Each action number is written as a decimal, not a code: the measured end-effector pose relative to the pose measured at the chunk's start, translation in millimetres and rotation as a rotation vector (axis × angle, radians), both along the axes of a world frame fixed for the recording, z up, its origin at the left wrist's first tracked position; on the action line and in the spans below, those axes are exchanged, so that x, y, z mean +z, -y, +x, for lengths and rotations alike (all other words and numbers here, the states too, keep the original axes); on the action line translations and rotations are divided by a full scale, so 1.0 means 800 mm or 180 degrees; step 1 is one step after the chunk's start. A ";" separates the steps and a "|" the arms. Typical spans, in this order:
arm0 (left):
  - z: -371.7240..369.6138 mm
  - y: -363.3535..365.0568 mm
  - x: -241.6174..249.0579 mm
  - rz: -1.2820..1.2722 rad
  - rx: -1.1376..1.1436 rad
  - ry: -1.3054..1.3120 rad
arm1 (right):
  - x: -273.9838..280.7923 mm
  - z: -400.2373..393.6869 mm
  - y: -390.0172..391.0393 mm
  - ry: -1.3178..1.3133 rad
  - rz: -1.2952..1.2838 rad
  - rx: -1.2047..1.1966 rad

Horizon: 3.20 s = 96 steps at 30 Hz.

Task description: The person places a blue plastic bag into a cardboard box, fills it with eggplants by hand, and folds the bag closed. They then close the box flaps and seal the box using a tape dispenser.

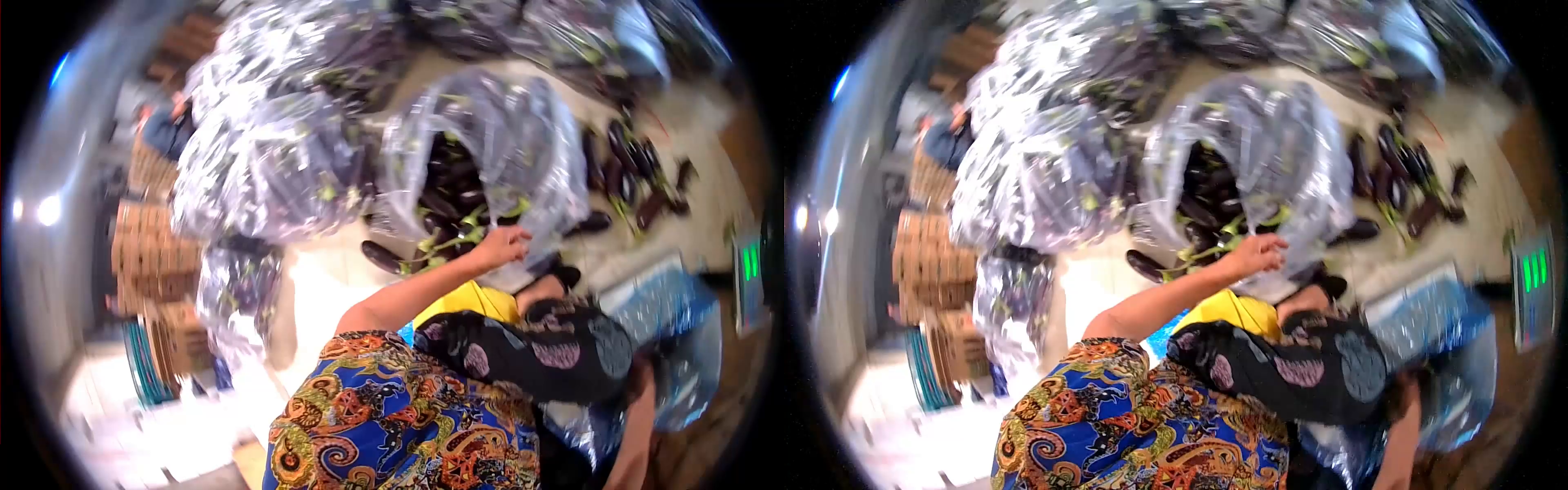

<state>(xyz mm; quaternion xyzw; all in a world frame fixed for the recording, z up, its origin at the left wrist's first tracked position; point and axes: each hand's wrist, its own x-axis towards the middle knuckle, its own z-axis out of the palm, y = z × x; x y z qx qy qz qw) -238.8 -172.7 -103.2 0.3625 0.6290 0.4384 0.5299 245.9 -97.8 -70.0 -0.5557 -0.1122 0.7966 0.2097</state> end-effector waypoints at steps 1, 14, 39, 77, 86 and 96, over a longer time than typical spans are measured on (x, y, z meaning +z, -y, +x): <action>-0.013 0.022 0.001 -0.0165 -0.0013 -0.0313 | -0.013 -0.018 -0.006 -0.0286 -0.0306 0.0152; -0.093 0.063 -0.035 -0.0115 0.0695 -0.2353 | -0.078 -0.030 0.010 0.1065 0.0392 0.1159; -0.224 -0.143 0.027 -0.0775 -0.2492 -0.5546 | -0.045 0.006 0.018 0.2629 0.2111 0.3852; 0.349 -0.159 0.206 -0.1302 -0.2544 0.1072 | 0.053 0.108 0.006 0.3744 0.1879 0.1369; 0.446 -0.107 -0.016 -0.0354 -0.3119 -0.2439 | 0.085 0.037 0.013 0.3911 0.1628 0.1910; 0.344 -0.216 0.128 0.1596 -0.5565 -0.1769 | 0.053 0.054 0.015 0.4046 0.1652 0.2183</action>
